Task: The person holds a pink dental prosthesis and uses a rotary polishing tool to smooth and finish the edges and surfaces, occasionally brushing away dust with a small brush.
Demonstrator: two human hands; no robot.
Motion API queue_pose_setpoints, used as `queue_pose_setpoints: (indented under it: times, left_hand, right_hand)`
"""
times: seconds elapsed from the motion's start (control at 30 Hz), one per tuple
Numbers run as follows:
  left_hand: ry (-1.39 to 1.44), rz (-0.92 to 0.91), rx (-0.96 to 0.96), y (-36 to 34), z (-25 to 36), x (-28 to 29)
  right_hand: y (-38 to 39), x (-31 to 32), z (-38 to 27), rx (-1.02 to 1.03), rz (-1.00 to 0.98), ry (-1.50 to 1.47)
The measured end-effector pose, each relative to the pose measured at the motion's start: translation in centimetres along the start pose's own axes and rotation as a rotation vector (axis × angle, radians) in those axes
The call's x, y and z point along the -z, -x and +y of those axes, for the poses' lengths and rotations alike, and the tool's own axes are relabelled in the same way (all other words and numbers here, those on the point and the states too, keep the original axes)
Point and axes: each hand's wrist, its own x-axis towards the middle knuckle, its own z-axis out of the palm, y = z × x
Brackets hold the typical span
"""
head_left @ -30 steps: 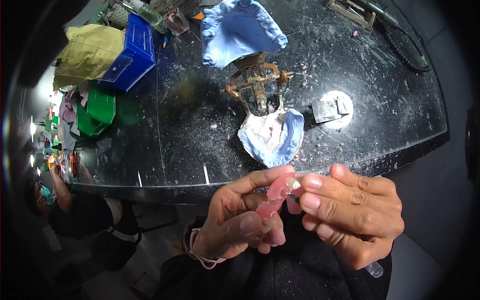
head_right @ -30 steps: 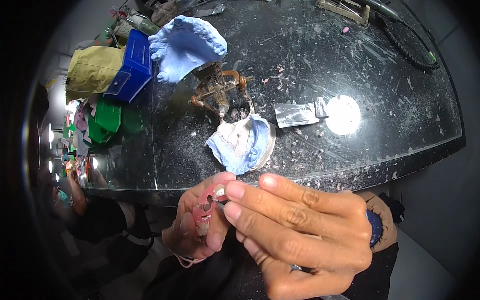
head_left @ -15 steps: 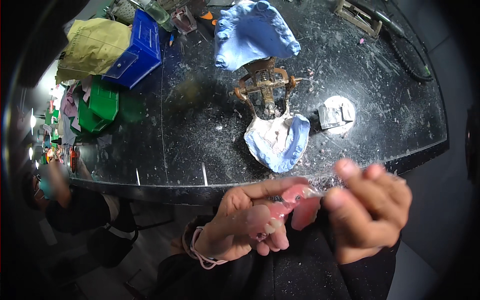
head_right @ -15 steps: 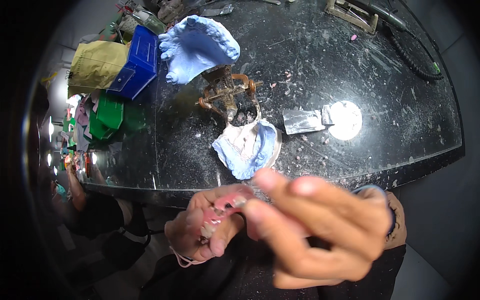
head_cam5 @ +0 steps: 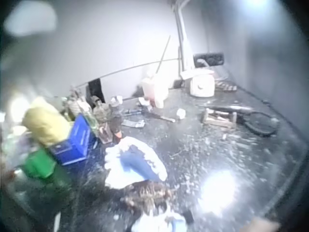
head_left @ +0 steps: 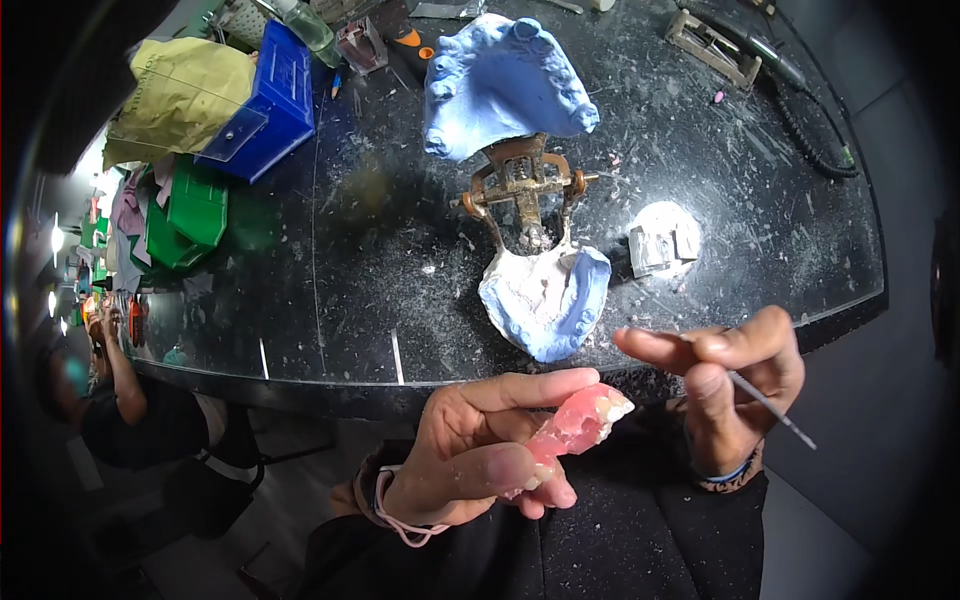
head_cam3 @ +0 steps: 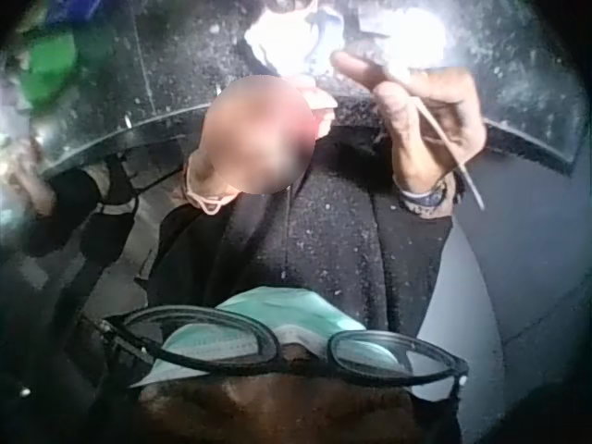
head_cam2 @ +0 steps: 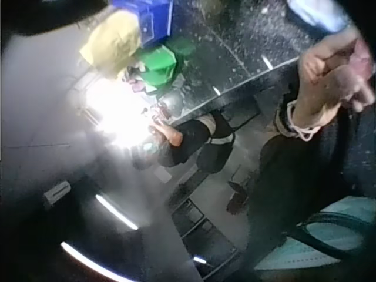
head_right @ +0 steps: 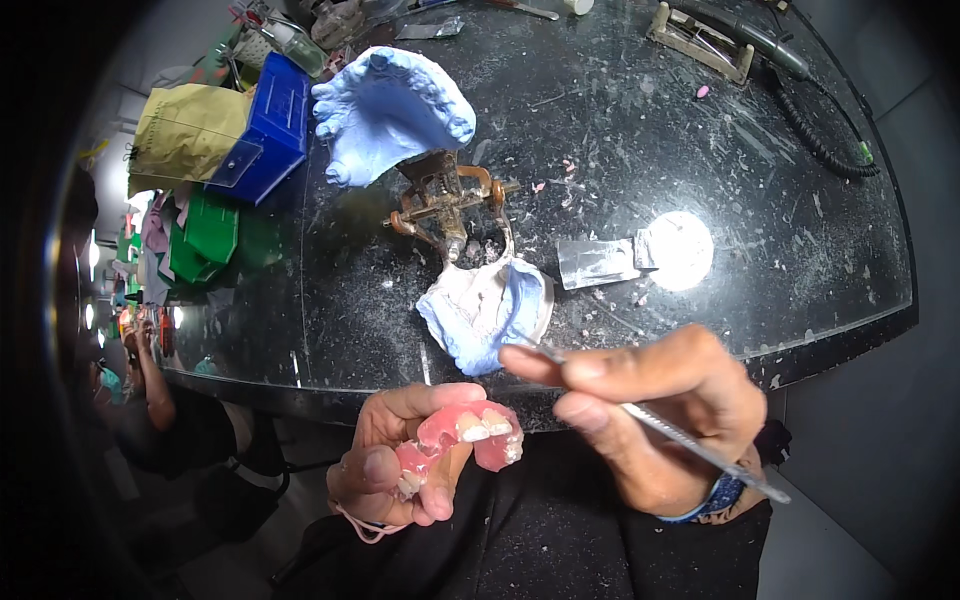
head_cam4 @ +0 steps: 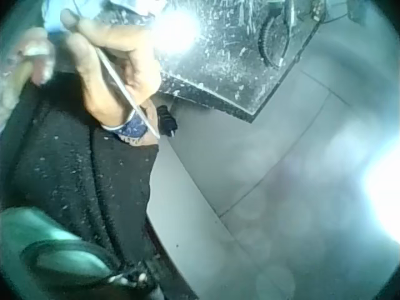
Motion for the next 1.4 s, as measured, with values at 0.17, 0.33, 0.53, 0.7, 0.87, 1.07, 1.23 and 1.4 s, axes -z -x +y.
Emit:
queue_pose_setpoints:
  times: [0.17,0.33,0.53,0.7,0.87,1.07,1.23,1.4]
  left_hand:
    - [0.162,-0.246,-0.051,0.1,-0.8,1.5]
    - [0.099,-0.233,-0.084,0.0,-0.9,1.3]
    - [-0.192,-0.137,-0.241,0.3,-0.7,1.1]
    - [-0.719,-0.149,-0.704,-1.2,-0.6,1.8]
    - [-0.746,0.050,-0.867,-1.7,-0.6,0.4]
    - [-0.486,0.217,-0.661,-1.5,-0.7,0.6]
    - [-0.500,0.198,-0.665,-1.5,-0.1,0.2]
    - [-0.441,0.209,-0.687,-2.0,0.0,0.0]
  right_hand:
    - [0.1,-0.6,0.1,0.040,-0.119,0.092]
    - [0.5,0.0,0.6,0.057,-0.162,0.051]
    - [0.7,0.1,-0.3,-0.066,-0.157,0.012]
    - [0.2,-0.4,-0.1,-0.013,-0.128,0.088]
    - [-0.2,0.1,0.0,-0.023,-0.107,0.070]
    - [-5.0,3.9,-1.1,0.155,-0.022,1.297]
    - [-7.9,5.2,-0.4,0.080,-0.204,1.633]
    - [-12.3,7.7,-1.6,0.363,-0.248,1.743]
